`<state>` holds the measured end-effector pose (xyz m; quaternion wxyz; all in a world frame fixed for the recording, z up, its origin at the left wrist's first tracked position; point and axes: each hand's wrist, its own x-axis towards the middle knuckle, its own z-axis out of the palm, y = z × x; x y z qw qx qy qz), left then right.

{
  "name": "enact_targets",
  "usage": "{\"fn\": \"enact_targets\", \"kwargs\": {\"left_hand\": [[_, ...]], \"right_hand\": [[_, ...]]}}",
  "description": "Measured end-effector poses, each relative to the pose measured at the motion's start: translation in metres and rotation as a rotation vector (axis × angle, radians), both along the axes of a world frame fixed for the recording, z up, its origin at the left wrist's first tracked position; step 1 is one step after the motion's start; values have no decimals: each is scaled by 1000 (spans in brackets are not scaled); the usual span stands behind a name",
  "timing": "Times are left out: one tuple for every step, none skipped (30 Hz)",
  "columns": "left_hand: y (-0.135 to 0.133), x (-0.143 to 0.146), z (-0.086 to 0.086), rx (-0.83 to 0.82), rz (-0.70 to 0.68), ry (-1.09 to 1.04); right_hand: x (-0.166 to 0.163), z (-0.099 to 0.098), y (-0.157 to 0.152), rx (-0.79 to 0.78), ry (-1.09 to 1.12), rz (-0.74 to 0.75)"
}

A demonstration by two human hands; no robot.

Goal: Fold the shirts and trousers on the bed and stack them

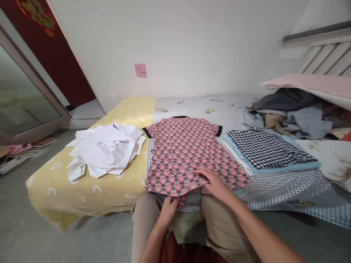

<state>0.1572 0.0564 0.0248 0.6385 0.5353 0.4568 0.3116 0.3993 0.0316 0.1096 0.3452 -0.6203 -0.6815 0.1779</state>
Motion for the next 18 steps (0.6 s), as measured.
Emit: {"fn": "enact_targets", "kwargs": {"left_hand": [[2, -2, 2, -39, 20, -46], [3, -5, 4, -72, 44, -88], [4, -9, 6, -99, 73, -125], [5, -12, 7, -124, 106, -156], [6, -15, 8, -147, 141, -178], [7, -17, 7, -172, 175, -191], [7, -18, 6, -199, 206, -197], [8, -19, 5, -226, 233, -196], [8, -19, 2, -252, 251, -194], [9, -18, 0, -274, 265, -191], [9, -17, -2, -290, 279, -191], [8, -15, -5, -302, 294, -193], [8, -14, -7, -311, 314, -197], [8, -12, -9, -316, 338, -201], [8, -11, -10, -321, 365, -203], [8, -9, -12, -325, 392, -205], [8, -8, -13, -327, 417, -204], [8, -6, -14, -329, 442, -201]], "right_hand": [[-1, 4, 6, -47, 48, 0], [-1, 7, 13, -93, 88, -21], [-1, 9, 21, -130, 118, -58], [0, 9, 29, -153, 141, -103], [2, 7, 37, -163, 162, -145], [4, 5, 45, -167, 187, -183], [7, 2, 52, -172, 219, -224], [10, -2, 58, -179, 251, -266], [13, -5, 62, -184, 281, -306], [15, -8, 66, -189, 308, -340], [17, -10, 68, -195, 331, -365], [19, -11, 69, -200, 351, -380], [20, -11, 68, -204, 369, -386], [20, -11, 67, -206, 385, -384], [20, -11, 65, -206, 402, -377], [19, -10, 63, -206, 417, -367], [18, -9, 60, -206, 430, -356], [17, -8, 58, -208, 440, -345]]}}
